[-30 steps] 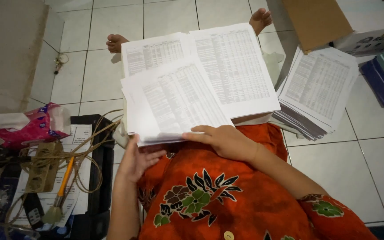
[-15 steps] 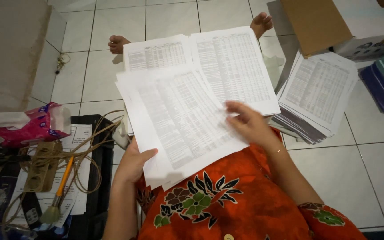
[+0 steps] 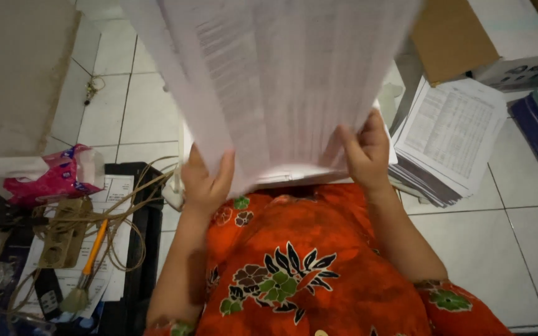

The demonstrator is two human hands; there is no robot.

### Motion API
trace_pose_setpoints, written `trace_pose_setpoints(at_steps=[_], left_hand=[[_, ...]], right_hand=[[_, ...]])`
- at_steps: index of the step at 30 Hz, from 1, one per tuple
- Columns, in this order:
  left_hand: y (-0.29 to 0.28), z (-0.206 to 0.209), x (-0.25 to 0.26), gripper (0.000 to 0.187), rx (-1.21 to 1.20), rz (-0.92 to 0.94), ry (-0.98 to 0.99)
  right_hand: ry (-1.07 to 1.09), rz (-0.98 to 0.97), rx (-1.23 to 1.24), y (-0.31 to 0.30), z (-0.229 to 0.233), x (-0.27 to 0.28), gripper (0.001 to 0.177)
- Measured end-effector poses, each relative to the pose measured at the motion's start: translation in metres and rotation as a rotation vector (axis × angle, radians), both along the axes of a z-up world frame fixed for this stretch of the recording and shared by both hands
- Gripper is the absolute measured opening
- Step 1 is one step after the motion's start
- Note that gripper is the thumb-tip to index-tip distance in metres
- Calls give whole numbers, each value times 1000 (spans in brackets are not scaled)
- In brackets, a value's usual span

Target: Flipping through a large stack of printed documents and organizing them while sitting on the floor.

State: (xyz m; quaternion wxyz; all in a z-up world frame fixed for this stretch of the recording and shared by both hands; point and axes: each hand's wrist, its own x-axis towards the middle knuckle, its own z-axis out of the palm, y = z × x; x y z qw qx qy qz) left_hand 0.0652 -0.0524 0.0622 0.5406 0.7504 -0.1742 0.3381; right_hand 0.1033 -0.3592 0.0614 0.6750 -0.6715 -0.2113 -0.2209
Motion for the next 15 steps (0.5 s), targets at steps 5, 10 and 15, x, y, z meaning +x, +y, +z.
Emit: trace_pose_setpoints(at_steps=[5,10,15], left_hand=[[-35,-4,45,35,-3,27,-141],[-38,-6,50,57,-18,-36,-169],[-25,-24,56,56,-80,-83,-114]], right_hand=[[-253,-146,-99,-1,-9,18,35],[-227,-154,-81,8,-1,8,36],[-150,-93,13,-1,-9,18,46]])
